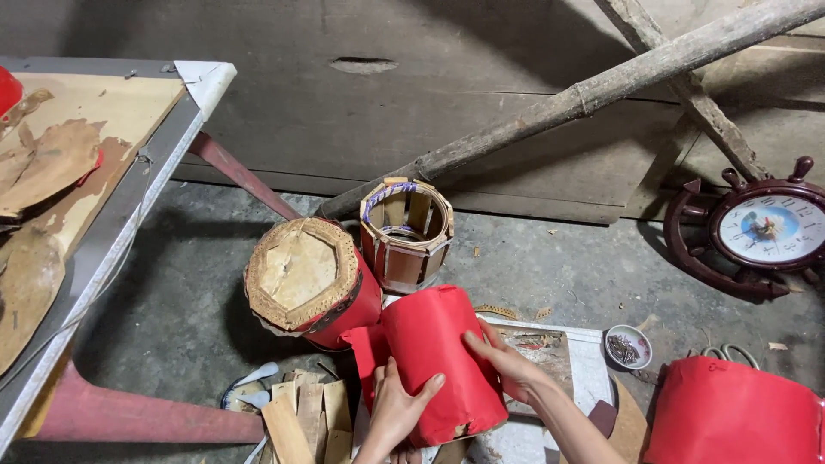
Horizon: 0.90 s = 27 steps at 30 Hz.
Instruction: Wrapping and securing red material onto small wooden drum frames in a workshop environment.
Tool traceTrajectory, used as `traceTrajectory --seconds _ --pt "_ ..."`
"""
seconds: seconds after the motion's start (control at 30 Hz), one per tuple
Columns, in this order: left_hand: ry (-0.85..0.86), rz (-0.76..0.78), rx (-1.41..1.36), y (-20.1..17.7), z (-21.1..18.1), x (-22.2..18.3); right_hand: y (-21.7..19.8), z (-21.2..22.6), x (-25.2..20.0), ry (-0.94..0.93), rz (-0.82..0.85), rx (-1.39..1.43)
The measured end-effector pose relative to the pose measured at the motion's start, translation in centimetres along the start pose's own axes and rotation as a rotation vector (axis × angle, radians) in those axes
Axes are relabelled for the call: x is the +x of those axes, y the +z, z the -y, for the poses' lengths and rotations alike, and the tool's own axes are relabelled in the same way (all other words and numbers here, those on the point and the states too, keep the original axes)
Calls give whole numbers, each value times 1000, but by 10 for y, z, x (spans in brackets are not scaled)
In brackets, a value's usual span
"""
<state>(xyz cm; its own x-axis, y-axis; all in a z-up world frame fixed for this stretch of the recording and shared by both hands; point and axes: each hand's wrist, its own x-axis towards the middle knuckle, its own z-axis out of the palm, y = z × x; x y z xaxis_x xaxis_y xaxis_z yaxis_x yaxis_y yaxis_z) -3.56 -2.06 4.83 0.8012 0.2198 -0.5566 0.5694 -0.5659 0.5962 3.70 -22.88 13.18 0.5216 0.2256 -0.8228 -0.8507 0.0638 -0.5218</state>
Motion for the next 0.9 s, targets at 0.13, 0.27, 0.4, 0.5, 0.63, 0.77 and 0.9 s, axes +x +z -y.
traceTrajectory --seconds 0.13,0.27,0.4,0.5,0.63,0.77,0.9 --pt "-24 8 -15 5 0 1 -2 -5 11 46 -27 90" --pt "-66 26 -67 10 -5 -2 1 -7 13 53 -2 98" --pt "-92 1 -136 14 -6 -8 -5 -12 35 -13 -36 -155" --pt "-161 33 -176 12 -13 -15 -6 -5 41 -120 -58 -195" --pt "-251 95 -253 0 -30 -28 -1 21 47 -318 -60 -294" --pt "-170 75 -394 6 -22 -25 2 23 56 -400 -33 -458" --pt "-181 120 -474 6 -20 -24 5 22 52 -348 -80 -394"
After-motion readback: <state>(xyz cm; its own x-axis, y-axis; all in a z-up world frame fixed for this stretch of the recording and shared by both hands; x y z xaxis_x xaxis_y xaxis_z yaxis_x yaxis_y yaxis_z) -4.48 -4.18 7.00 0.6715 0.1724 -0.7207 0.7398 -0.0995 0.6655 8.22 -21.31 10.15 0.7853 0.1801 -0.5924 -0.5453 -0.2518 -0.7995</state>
